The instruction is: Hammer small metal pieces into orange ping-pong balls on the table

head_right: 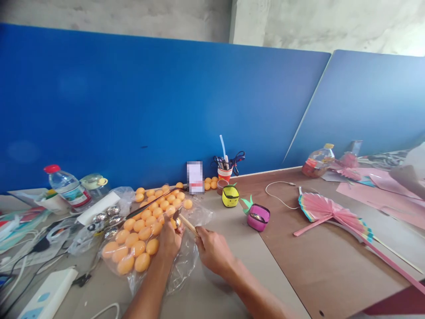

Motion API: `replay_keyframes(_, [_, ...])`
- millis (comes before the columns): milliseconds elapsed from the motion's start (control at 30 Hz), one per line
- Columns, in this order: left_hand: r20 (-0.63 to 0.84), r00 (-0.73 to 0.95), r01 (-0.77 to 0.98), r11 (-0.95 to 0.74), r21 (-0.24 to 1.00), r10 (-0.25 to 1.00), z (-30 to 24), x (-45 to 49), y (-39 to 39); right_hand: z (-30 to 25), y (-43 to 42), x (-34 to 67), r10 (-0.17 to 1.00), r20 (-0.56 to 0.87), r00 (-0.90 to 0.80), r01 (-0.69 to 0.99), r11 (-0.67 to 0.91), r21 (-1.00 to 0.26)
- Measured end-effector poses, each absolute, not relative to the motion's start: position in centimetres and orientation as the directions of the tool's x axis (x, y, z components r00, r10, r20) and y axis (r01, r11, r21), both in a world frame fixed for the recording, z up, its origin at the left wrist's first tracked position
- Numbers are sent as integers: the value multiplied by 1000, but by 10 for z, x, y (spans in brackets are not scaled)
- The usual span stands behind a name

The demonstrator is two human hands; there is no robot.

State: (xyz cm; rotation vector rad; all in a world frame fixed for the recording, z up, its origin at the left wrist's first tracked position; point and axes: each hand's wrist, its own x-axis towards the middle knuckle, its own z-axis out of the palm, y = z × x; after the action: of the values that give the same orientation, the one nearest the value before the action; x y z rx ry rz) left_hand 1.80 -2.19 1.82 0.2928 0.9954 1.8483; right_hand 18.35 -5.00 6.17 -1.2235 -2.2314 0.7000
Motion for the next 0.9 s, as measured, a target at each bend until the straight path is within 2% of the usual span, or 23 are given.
replay_keyframes(100, [-190,-475,-660,-205,723,859,19,17,-22,61,-49,184,869,210,-448,561,456,-690])
replay_keyframes(200, [-173,-392,-750,-205,629,903,20,15,-23,61,-45,187,886,247,-392,484,427,-764])
replay_keyframes(400, [-180,-220,-873,-111,475,959,27,8,-25,55,-36,187,921,174,-348,377,308,-874])
replay_keyframes(700, [-126,-190,-916,-130,381,974,33,7,-29,54,-32,185,939,66,-338,296,172,-940])
replay_keyframes(900, [-193,-203,-937,-133,323,960,30,5,-26,50,-32,185,935,52,-350,267,153,-952])
